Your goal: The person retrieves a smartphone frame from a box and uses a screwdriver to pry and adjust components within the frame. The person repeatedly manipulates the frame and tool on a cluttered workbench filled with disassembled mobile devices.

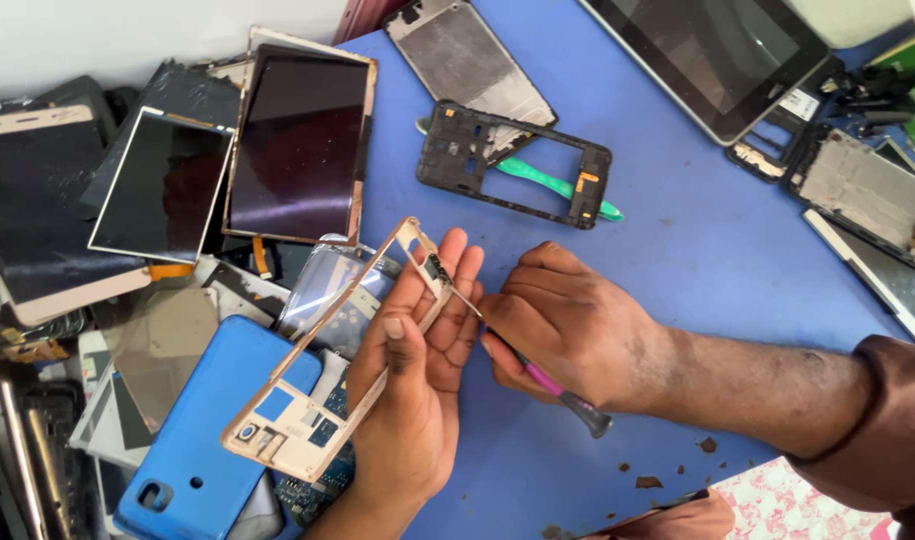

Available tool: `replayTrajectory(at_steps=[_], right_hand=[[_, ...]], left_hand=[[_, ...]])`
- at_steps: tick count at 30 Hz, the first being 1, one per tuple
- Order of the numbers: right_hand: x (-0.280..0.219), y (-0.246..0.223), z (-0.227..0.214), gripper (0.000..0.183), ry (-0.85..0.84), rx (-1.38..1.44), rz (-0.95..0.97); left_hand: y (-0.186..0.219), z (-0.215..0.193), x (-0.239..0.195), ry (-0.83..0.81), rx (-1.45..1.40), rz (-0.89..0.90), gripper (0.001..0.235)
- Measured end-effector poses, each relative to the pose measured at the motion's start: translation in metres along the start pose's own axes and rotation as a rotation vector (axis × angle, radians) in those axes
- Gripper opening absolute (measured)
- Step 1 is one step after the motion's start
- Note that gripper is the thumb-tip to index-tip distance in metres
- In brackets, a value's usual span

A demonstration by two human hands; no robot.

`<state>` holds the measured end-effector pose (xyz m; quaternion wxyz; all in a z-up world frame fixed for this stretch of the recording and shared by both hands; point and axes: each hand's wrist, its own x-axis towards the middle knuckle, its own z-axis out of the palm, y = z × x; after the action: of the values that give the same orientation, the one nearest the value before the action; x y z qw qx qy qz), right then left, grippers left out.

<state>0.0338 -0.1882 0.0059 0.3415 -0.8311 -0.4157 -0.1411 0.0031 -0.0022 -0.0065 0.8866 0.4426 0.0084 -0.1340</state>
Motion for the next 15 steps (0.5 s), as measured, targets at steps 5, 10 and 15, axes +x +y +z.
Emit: replayTrajectory(at_steps=[5, 10, 15], right_hand=[[0.003, 0.010, -0.005, 0.027, 0.020, 0.014, -0.064], [-0.006, 0.025, -0.014, 0.027, 0.076, -0.007, -0.102], [-0.009, 0.029, -0.029, 0.049, 0.198, -0.102, -0.087]], left_hand=[[-0.002, -0.003, 0.002, 0.047, 0.074, 0.054, 0.080], [-0.014, -0.019, -0.004, 0.093, 0.204, 0.137, 0.085], [-0.037, -0.058, -0.004, 0.097, 0.084, 0.104, 0.074]])
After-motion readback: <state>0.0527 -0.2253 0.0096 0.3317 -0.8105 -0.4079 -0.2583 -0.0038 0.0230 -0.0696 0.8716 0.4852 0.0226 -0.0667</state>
